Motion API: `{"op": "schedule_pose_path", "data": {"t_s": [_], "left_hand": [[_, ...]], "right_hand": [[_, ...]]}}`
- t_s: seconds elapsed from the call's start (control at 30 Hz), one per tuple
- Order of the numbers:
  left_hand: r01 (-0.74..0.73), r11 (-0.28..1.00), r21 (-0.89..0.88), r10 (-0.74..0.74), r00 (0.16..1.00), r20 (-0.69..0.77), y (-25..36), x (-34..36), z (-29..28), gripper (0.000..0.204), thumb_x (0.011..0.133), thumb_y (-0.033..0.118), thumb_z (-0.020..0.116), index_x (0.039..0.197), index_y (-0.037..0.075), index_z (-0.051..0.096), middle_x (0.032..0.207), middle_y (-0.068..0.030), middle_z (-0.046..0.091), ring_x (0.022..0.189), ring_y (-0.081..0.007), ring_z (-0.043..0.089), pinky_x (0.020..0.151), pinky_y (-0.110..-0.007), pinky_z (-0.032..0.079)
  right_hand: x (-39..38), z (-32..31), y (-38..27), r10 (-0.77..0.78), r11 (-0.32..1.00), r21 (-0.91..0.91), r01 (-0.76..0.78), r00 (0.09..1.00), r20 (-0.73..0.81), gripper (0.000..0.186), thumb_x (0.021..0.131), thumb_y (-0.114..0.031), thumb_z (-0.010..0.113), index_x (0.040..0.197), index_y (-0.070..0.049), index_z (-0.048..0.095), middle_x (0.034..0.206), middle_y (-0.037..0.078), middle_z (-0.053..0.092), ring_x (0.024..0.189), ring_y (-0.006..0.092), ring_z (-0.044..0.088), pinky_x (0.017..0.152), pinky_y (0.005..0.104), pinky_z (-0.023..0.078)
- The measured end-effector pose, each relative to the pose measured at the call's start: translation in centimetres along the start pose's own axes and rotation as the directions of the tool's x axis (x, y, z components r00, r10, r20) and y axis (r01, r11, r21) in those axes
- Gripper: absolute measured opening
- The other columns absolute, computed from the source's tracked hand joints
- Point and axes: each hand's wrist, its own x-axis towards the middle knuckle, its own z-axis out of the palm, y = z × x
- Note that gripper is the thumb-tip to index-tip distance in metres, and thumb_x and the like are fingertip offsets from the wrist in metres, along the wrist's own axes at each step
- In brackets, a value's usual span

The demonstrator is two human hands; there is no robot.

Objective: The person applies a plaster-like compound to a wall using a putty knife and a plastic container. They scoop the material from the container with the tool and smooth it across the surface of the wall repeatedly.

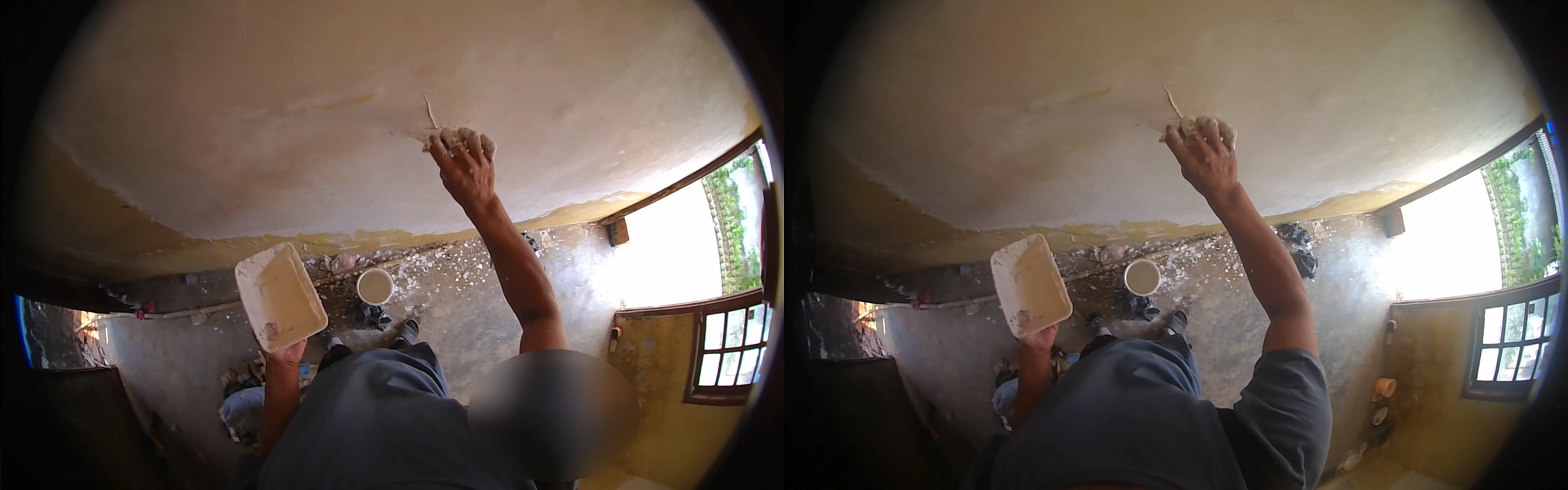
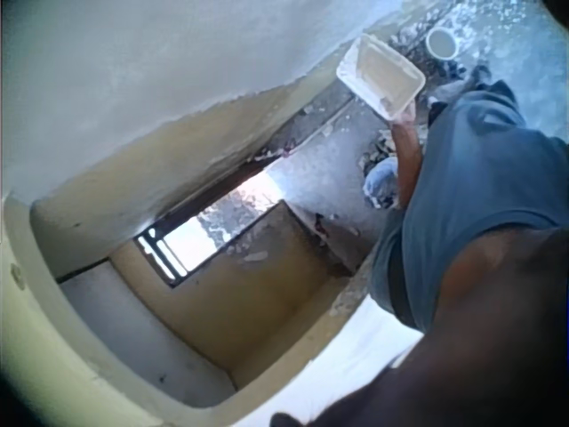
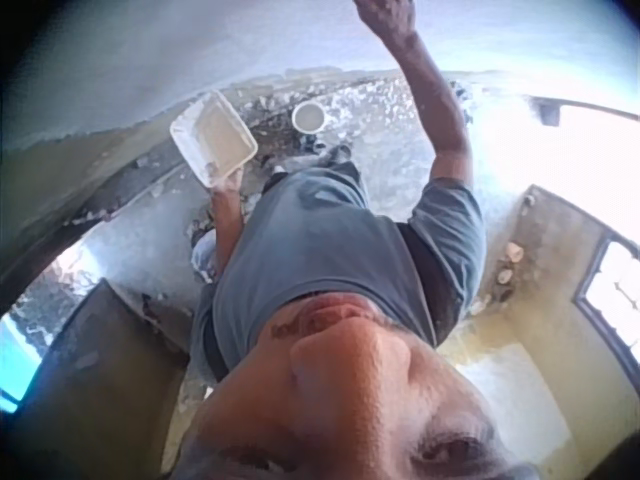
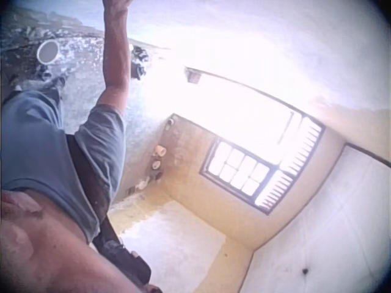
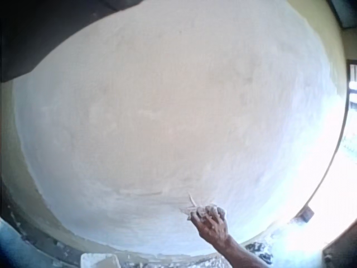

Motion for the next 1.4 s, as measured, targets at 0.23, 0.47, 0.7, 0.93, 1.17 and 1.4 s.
{"op": "schedule_pose_path", "data": {"t_s": [0.23, 0.47, 0.7, 0.93, 1.17, 1.4], "left_hand": [[0.04, 0.999, -0.009, -0.039, 0.995, 0.093, -0.7, 0.4, 1.2, 0.056, 0.093, 0.048, 0.045, 0.136, 0.013, 0.048, 0.136, -0.0097, 0.053, 0.123, -0.0335, 0.052, 0.102, -0.056, 0.041], [0.016, 1.0, -0.002, -0.016, 1.0, -0.009, -0.8, 1.1, 0.2, 0.053, 0.093, 0.046, 0.044, 0.135, 0.014, 0.05, 0.132, -0.0082, 0.056, 0.12, -0.0313, 0.054, 0.101, -0.054, 0.042], [-0.014, 0.999, -0.045, 0.012, 0.999, -0.051, -0.1, 0.6, 0.3, 0.053, 0.093, 0.046, 0.044, 0.135, 0.014, 0.049, 0.131, -0.0077, 0.057, 0.12, -0.0314, 0.055, 0.1, -0.054, 0.043], [-0.047, 0.999, -0.002, 0.047, 0.999, -0.006, 0.7, 0.4, -0.6, 0.054, 0.094, 0.046, 0.043, 0.137, 0.014, 0.047, 0.135, -0.0087, 0.054, 0.123, -0.031, 0.052, 0.102, -0.052, 0.042], [-0.032, 0.999, -0.036, 0.033, 0.999, 0.034, -0.2, 1.2, -0.6, 0.046, 0.096, 0.035, 0.043, 0.135, 0.01, 0.048, 0.13, -0.01, 0.056, 0.118, -0.0304, 0.056, 0.102, -0.047, 0.043], [-0.037, 0.999, 0.006, 0.036, 0.997, 0.066, 1.9, 0.2, -0.7, 0.048, 0.095, 0.038, 0.046, 0.132, 0.009, 0.05, 0.128, -0.009, 0.056, 0.114, -0.0294, 0.058, 0.098, -0.047, 0.045]], "right_hand": [[7.7, -4.0, 4.6, 0.081, 0.991, -0.08, -0.104, 0.965, -0.251, 0.023, 0.08, -0.002, 0.062, 0.098, -0.017, 0.062, 0.096, -0.001, 0.063, 0.089, 0.0215, 0.059, 0.078, 0.0379, 0.042], [3.6, -5.9, 1.7, 0.348, 0.937, 0.136, -0.322, 0.895, -0.28, 0.008, 0.09, -0.008, 0.059, 0.096, -0.005, 0.062, 0.091, 0.011, 0.065, 0.084, 0.0239, 0.063, 0.077, 0.0392, 0.047], [-0.4, 1.8, -3.8, 0.045, 0.996, 0.075, -0.045, 0.999, 0.004, 0.025, 0.078, -0.005, 0.068, 0.102, -0.011, 0.065, 0.107, 0.004, 0.061, 0.094, 0.0253, 0.058, 0.076, 0.041, 0.044], [10.2, -4.3, 2.1, 0.291, 0.955, 0.036, -0.294, 0.909, -0.297, 0.014, 0.086, -0.005, 0.061, 0.099, -0.01, 0.06, 0.092, 0.008, 0.063, 0.087, 0.0249, 0.059, 0.074, 0.0399, 0.046], [3.7, -1.6, -7.3, 0.601, 0.584, 0.547, -0.6, 0.773, 0.205, 0.028, 0.09, -0.007, 0.053, 0.113, 0.008, 0.05, 0.099, 0.022, 0.063, 0.099, 0.0304, 0.062, 0.088, 0.0403, 0.047], [5.7, 3.6, -8.2, 0.887, 0.317, 0.548, -0.774, 0.447, 0.118, 0.021, 0.089, -0.006, 0.052, 0.107, 0.005, 0.05, 0.096, 0.022, 0.064, 0.092, 0.0361, 0.062, 0.082, 0.0402, 0.048]]}}
